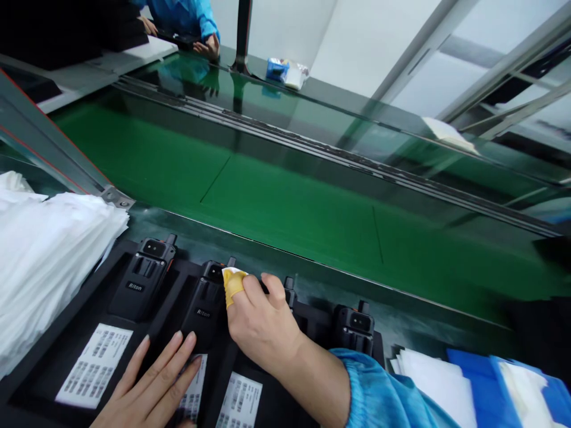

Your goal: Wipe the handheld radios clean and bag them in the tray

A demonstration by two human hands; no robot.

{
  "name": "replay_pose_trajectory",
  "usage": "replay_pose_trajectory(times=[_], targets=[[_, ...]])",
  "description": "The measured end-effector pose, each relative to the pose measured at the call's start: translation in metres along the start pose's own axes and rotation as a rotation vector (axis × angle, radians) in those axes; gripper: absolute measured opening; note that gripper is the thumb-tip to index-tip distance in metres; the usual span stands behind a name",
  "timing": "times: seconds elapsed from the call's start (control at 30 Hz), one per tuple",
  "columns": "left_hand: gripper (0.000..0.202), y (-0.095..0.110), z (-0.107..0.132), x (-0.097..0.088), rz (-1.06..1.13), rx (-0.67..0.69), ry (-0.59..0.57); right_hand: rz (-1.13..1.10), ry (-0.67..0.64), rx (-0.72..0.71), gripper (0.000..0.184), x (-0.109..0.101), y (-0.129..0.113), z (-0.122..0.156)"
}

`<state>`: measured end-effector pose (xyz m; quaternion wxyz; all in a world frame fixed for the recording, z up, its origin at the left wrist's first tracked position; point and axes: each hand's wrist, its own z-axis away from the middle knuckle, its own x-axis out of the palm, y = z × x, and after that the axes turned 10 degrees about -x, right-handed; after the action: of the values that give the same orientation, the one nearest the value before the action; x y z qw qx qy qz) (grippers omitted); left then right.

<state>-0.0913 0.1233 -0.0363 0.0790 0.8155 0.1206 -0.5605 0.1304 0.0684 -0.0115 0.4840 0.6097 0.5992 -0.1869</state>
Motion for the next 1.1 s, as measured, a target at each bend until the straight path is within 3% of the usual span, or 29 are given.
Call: replay_pose_trajectory(times=[0.17, 0.37, 0.5, 0.77, 0.93, 1.1], targets=[[0.038, 0.003, 0.001, -0.001, -0.015, -0.006, -0.008, 0.090, -0.041, 0.089, 0.029, -0.007, 0.008, 0.008], [0.043, 0.007, 0.010, 0.001, -0.052, -0.039, -0.046, 0.124, -0.131, 0.265, 0.030, -0.028, 0.024, 0.038], [0.044, 0.010, 0.012, 0.000, -0.068, -0.064, -0.053, 0.109, -0.140, 0.234, 0.026, -0.036, 0.029, 0.045], [0.046, 0.010, 0.012, -0.002, -0.023, -0.079, -0.062, 0.049, 0.047, 0.074, 0.023, -0.013, 0.008, -0.008], [0.044, 0.011, 0.014, 0.004, 0.018, -0.085, -0.039, 0.014, 0.029, -0.008, 0.017, 0.005, -0.011, -0.030], [0.037, 0.013, 0.013, 0.006, 0.042, -0.134, -0.024, 0.030, -0.020, -0.026, 0.017, 0.006, -0.013, -0.029]])
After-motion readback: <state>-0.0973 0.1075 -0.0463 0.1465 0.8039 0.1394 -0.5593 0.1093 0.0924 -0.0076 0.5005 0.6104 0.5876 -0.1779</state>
